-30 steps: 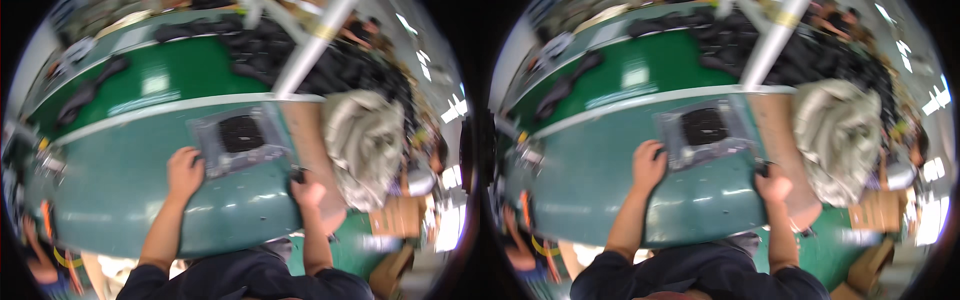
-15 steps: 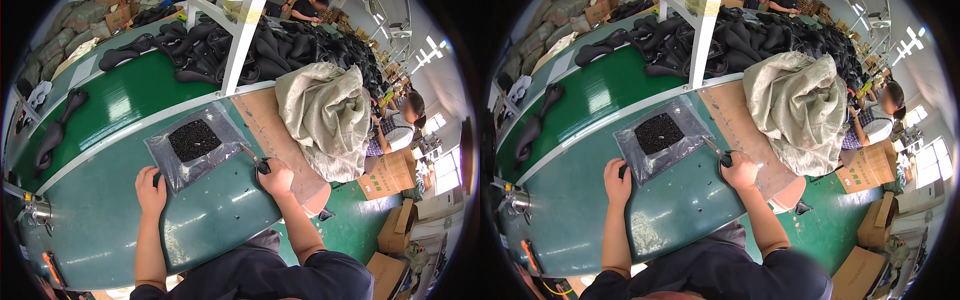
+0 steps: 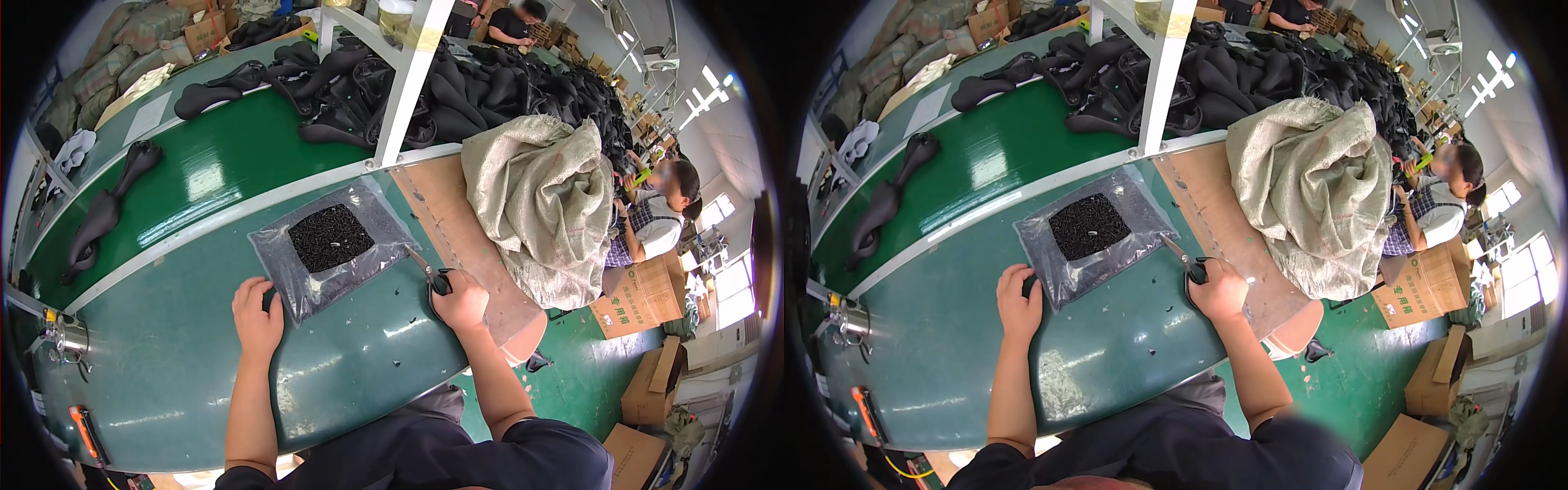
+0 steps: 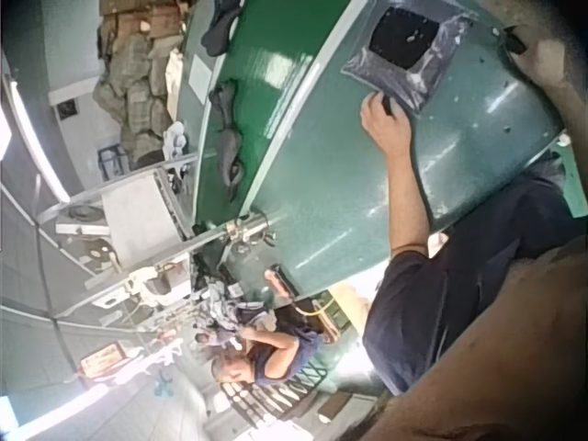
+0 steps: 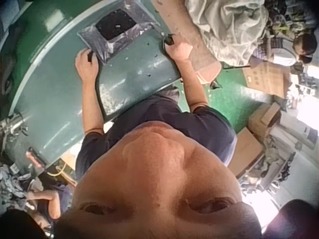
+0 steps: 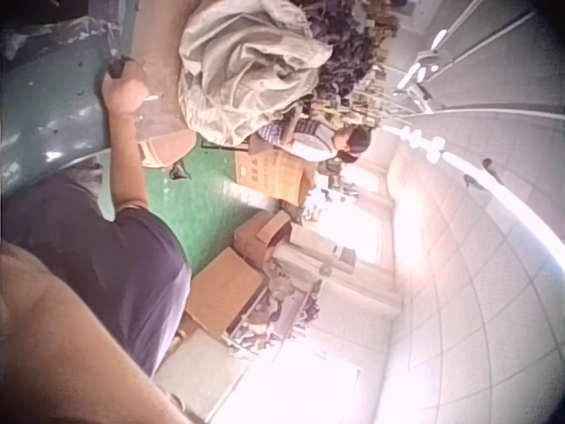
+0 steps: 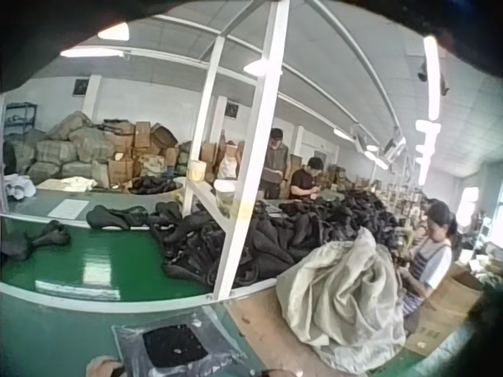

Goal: Trim excess material from bicycle seats using a pair of scissors.

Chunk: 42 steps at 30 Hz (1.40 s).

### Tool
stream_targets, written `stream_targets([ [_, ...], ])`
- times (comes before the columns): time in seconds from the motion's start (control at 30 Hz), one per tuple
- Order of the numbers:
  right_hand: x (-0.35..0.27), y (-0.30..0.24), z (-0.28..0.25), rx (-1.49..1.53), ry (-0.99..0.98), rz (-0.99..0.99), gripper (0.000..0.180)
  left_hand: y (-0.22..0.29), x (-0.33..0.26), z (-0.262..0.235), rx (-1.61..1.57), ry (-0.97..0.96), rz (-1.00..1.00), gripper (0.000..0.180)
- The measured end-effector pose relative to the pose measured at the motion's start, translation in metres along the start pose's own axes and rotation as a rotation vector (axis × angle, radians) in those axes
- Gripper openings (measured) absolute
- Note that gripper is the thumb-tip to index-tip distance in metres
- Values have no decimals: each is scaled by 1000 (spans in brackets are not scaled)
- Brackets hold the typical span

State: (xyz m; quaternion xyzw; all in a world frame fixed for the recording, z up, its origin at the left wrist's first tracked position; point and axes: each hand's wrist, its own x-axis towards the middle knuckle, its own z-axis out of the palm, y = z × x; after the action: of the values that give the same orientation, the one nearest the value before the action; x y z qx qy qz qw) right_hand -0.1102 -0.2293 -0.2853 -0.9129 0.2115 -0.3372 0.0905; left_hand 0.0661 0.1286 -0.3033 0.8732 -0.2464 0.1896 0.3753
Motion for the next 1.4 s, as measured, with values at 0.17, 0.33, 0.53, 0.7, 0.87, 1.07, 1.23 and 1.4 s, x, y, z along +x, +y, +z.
stream_targets([
  [0.17, -1, 1, 0, -20, -5, 6, 19, 0, 0, 0, 2, -6, 16, 24],
  [0.33, -2, 2, 0, -10, -12, 53, 19, 0, -1, 0, 2, -23, -20, 23],
  [0.53, -7, 9, -3, 11, -10, 59, 24, 0, -4, 6, 11, -30, -4, 23],
  [0.7, -8, 8, 6, 51, -12, 36, 27, -2, -5, 3, 21, -9, 12, 23],
  [0.87, -3, 10, 5, 12, -59, 3, 22, 1, 7, -3, -128, 49, 11, 28],
  [1.07, -3, 4, 3, -50, -30, -40, 15, -26, 22, -35, -257, 64, -215, 31],
  [1.23, -7, 10, 9, -81, -40, -77, 20, -100, 45, -80, -131, 101, -281, 37],
  [1.4, -3, 4, 4, -85, -83, -73, 22, -203, 96, -110, -114, 245, -509, 54],
])
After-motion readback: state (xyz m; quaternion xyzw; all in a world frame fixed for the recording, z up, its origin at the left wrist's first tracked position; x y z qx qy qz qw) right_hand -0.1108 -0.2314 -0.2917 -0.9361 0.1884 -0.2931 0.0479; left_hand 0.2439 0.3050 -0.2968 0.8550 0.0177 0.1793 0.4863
